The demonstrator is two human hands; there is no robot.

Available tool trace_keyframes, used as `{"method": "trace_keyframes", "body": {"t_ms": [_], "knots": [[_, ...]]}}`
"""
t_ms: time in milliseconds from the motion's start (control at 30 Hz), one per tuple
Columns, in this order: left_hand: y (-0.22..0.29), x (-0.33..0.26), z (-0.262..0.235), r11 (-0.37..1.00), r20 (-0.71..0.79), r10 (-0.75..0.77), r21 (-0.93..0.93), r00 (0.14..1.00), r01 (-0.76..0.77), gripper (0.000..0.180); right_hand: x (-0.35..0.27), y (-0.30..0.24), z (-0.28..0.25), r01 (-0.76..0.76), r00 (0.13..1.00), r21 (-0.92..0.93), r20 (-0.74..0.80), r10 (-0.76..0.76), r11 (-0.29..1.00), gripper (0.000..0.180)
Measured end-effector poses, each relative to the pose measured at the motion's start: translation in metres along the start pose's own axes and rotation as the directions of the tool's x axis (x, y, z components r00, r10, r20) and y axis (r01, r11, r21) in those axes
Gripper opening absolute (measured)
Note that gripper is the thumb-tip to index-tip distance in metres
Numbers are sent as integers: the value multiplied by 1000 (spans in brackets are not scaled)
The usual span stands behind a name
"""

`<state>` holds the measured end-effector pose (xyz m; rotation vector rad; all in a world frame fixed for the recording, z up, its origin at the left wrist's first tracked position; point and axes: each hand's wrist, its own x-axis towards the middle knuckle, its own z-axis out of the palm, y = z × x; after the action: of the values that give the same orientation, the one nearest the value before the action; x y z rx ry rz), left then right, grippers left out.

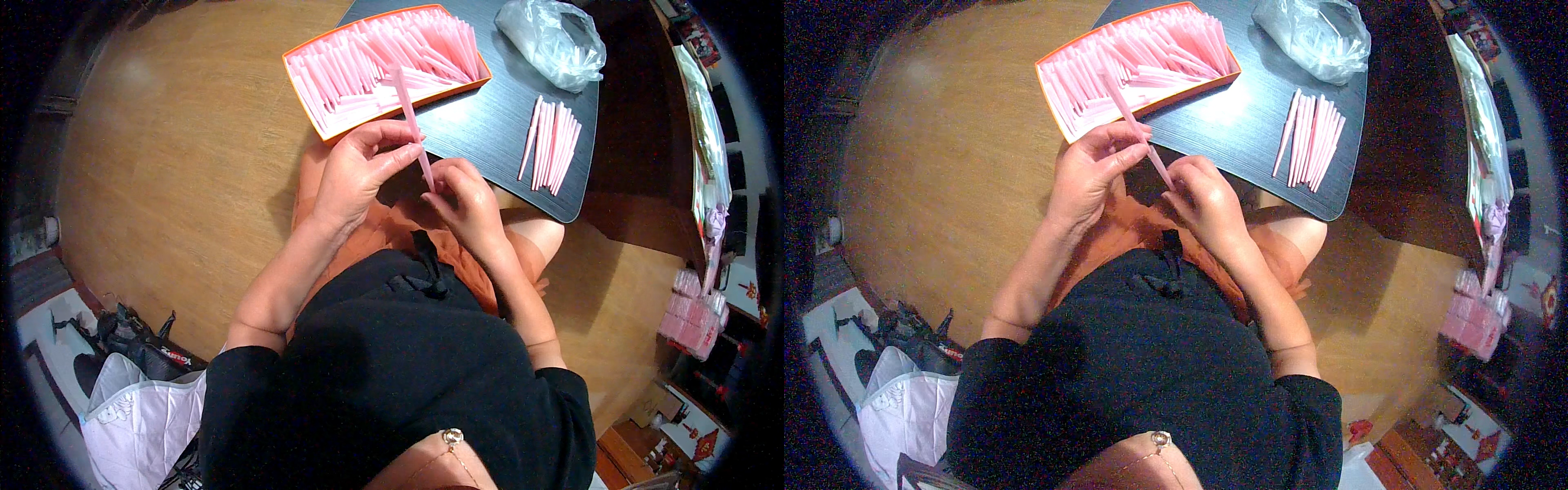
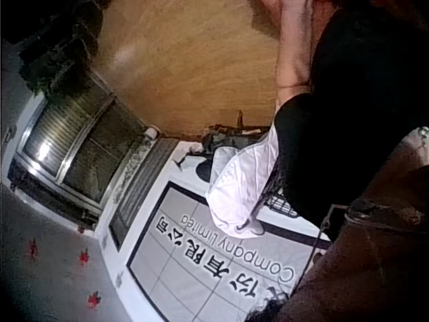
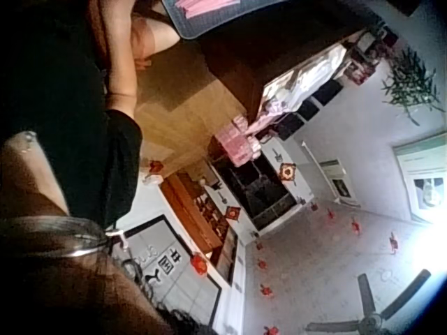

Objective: The person sits at a table and repeatedly takes pink plastic straws from a box, inserts one into another to form a longer straw, and places the assembled straws on the table.

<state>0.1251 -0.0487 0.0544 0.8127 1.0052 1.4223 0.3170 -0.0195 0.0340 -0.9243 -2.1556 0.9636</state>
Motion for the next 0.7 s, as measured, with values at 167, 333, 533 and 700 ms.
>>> {"method": "trace_keyframes", "body": {"t_ms": [167, 333, 533, 700], "knots": [[-4, 1, 0, 1000, 2, 19, 5, 1000, -19, 19, 0, -2, -1, 9, 1000, -5, -6, -9, 1000, 26], [-7, 2, -1, 999, 0, 31, -9, 1000, -31, 19, 0, -3, -2, 4, 1000, 4, 2, -4, 1000, 26], [-8, 1, -2, 999, 17, 29, 19, 999, -29, 18, 0, -2, -2, 36, 999, -9, 0, -36, 999, 25], [-3, -2, 0, 971, 97, 104, 207, 990, -122, 23, -2, 1, -1, 20, 1000, -37, -10, -21, 999, 25]]}}
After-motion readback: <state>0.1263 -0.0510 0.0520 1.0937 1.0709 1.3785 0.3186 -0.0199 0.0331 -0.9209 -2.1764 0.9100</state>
